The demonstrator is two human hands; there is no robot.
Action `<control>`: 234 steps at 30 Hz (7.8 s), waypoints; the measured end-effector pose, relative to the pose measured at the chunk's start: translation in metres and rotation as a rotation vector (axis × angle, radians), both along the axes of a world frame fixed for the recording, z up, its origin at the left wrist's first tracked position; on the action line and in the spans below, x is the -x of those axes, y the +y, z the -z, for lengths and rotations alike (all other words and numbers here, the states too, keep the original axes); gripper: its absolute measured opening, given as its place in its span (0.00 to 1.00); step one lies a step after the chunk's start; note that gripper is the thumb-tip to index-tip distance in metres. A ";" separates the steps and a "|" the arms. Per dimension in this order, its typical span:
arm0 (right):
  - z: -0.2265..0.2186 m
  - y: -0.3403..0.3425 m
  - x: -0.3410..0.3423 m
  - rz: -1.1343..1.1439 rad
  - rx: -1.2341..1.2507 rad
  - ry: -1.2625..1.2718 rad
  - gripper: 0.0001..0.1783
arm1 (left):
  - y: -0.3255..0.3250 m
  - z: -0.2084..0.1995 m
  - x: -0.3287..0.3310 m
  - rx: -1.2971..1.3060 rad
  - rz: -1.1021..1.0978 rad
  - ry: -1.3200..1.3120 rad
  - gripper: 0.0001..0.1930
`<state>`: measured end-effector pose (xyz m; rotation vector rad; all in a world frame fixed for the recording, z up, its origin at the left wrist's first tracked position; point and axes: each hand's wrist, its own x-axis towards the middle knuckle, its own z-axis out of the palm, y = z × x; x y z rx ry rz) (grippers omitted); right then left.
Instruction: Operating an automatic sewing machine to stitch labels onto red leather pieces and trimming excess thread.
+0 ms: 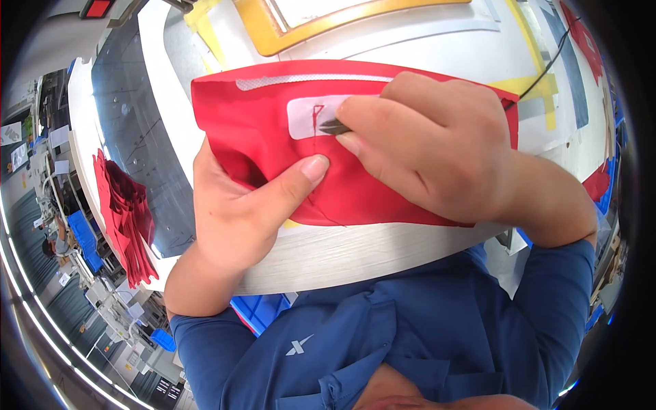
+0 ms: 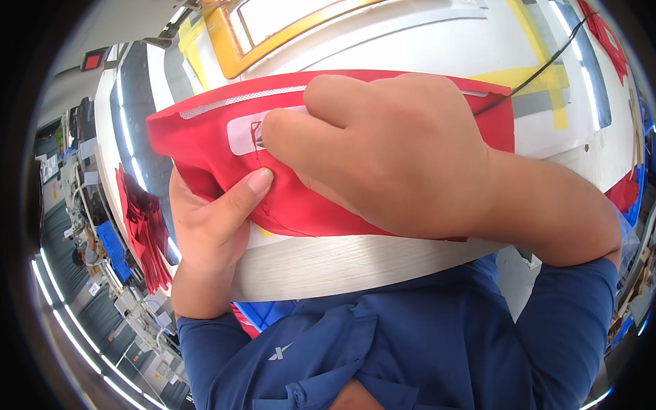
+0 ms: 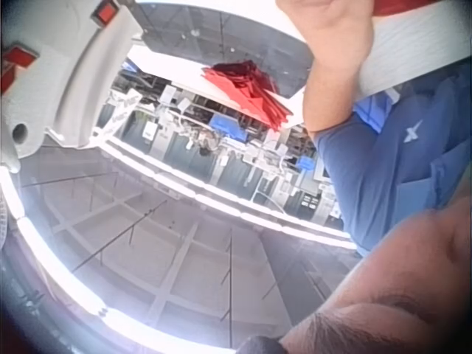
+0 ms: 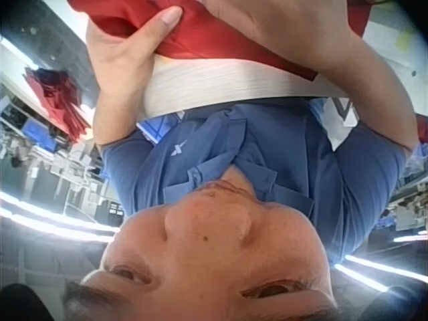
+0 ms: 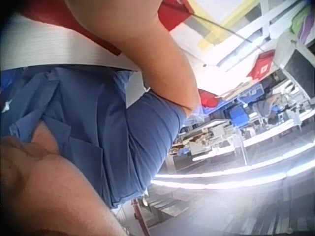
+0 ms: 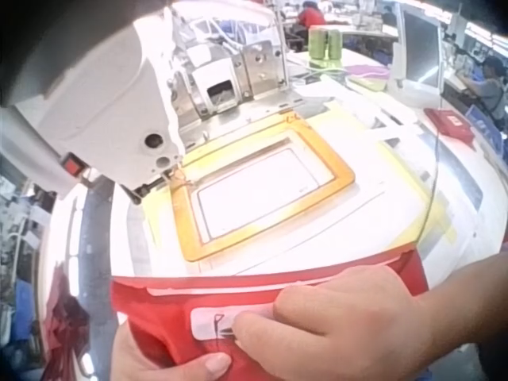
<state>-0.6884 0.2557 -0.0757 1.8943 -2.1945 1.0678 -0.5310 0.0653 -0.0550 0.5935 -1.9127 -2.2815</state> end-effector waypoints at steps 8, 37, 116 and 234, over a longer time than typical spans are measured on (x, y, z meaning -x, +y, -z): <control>-0.001 -0.001 0.000 -0.012 -0.015 0.028 0.17 | -0.001 0.005 0.000 -0.024 0.003 0.059 0.25; 0.001 -0.005 -0.001 -0.059 -0.023 0.007 0.17 | 0.006 0.004 -0.003 0.006 -0.053 0.057 0.19; -0.002 -0.002 0.004 -0.049 -0.041 -0.006 0.17 | -0.008 0.008 0.003 -0.024 -0.028 0.019 0.34; -0.007 0.000 0.001 0.019 -0.055 0.000 0.17 | -0.007 0.003 0.006 -0.068 -0.062 -0.106 0.34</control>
